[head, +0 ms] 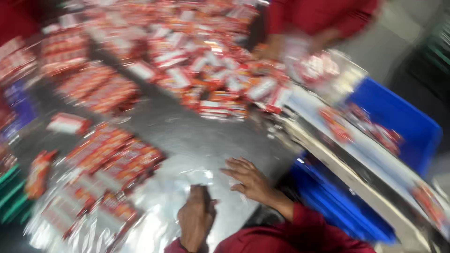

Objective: The person places small snack packets into clear plastic bags and moves them onto a conveyor belt. They repeat this process continuously while other workers perform similar tasks nearby.

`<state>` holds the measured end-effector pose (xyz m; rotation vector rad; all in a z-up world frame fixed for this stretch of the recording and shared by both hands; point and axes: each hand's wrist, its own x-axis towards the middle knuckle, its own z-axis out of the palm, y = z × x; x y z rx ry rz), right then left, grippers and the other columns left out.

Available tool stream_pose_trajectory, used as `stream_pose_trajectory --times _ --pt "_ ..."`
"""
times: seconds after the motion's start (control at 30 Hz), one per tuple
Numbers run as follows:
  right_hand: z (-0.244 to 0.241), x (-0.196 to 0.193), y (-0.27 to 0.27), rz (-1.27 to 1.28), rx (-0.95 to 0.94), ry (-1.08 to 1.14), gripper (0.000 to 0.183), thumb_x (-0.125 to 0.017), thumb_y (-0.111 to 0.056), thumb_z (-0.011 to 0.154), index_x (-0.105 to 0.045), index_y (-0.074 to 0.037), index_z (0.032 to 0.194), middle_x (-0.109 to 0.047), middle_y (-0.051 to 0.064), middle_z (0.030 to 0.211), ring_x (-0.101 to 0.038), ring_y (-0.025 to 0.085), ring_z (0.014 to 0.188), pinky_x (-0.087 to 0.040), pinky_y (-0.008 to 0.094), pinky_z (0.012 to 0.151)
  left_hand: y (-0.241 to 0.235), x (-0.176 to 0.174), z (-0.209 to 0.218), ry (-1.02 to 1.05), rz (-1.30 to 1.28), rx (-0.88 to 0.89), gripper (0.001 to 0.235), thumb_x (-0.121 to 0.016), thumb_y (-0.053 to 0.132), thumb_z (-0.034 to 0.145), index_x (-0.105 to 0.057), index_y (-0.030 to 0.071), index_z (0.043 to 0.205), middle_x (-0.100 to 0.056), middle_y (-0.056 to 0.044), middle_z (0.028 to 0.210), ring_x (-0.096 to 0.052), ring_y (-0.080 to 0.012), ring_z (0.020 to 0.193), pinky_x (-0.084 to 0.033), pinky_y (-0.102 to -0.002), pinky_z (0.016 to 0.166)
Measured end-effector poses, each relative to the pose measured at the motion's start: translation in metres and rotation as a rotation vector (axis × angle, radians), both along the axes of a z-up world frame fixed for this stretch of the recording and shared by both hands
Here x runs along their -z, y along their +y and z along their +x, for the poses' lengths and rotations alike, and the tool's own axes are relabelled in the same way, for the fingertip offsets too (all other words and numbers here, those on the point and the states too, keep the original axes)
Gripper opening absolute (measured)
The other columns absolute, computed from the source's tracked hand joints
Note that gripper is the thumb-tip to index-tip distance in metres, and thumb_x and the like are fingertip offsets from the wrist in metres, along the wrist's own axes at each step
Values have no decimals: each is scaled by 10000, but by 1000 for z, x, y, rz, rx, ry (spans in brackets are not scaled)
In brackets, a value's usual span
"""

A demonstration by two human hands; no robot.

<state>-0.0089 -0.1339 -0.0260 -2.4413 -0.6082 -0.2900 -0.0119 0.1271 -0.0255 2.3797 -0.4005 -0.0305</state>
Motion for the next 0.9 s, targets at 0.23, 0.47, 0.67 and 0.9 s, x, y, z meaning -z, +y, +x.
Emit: stream_pose_trajectory --times 0.23,0.47,0.67,0.9 --pt "-99 -84 -191 -239 1076 -310 448 -742 -244 844 -644 -92 1254 -695 156 1218 -615 380 1130 -462 513 1010 -15 111 34 -541 25 174 137 -717 172 742 -660 54 781 -645 -133 794 -592 -343 641 -453 -540 618" --pt "9 -96 -223 72 852 -296 504 -814 -153 778 -692 -204 1264 -665 108 1177 -639 339 1135 -513 447 970 4 151 45 -616 409 381 179 -725 170 760 -642 35 677 -600 -148 686 -540 -325 591 -438 -555 598" --pt "-9 -114 -219 -225 1090 -312 588 -793 -127 823 -649 -171 1391 -605 203 1101 -602 384 1011 -491 476 856 -11 126 65 -554 400 357 111 -698 120 782 -636 45 727 -616 -147 735 -576 -328 655 -463 -519 635" --pt "-45 -152 -227 -143 937 -343 638 -806 -241 865 -549 -190 1447 -646 198 1066 -599 378 1040 -465 487 947 -19 108 64 -561 246 370 43 -665 61 808 -629 58 784 -635 -147 792 -619 -331 730 -491 -478 679"
